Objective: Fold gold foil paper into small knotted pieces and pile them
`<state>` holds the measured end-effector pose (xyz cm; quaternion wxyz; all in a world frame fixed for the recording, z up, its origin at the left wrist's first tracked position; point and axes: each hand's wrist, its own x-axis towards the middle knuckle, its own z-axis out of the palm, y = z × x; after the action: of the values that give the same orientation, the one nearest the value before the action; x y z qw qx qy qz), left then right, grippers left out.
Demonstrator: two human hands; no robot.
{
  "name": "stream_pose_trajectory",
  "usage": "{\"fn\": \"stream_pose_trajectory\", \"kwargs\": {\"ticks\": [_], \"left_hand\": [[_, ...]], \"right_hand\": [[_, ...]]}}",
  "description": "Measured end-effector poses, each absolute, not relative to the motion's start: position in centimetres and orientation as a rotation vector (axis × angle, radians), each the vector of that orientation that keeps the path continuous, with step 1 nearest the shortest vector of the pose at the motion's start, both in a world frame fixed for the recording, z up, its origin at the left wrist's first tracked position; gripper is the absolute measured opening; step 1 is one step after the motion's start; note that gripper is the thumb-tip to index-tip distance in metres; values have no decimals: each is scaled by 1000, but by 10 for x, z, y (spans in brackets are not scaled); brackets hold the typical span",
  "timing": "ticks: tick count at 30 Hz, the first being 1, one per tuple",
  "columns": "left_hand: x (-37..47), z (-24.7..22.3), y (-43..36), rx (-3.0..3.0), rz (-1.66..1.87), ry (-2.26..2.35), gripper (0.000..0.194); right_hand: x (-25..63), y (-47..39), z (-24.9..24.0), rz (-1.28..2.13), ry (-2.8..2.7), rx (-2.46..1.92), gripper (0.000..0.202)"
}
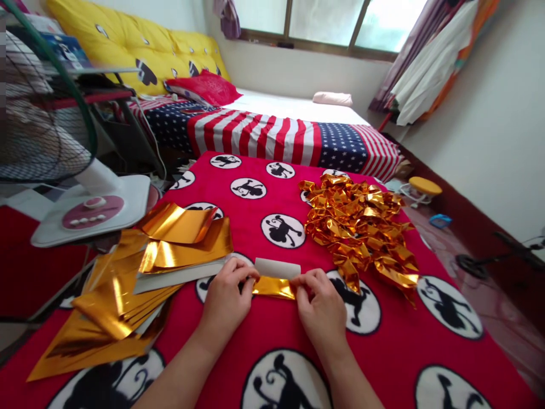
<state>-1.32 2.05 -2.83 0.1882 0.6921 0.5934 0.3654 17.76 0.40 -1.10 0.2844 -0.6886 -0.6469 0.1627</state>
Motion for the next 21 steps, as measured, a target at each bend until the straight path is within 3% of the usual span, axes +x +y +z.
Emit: {"fn": "stream_pose_trajectory", "kwargs": {"ticks": [5,14,21], "left_hand": [[-5,-19,20,1963,946,1821,7],[-1,-17,15,1977,884,1887,20],[-7,-19,16,1994,836,1843,17]], "right_hand": [[171,3,-6,382,-1704,-1883,16],[162,0,-13,182,-1738,-1905,20],[173,-2,-11,347,-1742,-1874,8]]}}
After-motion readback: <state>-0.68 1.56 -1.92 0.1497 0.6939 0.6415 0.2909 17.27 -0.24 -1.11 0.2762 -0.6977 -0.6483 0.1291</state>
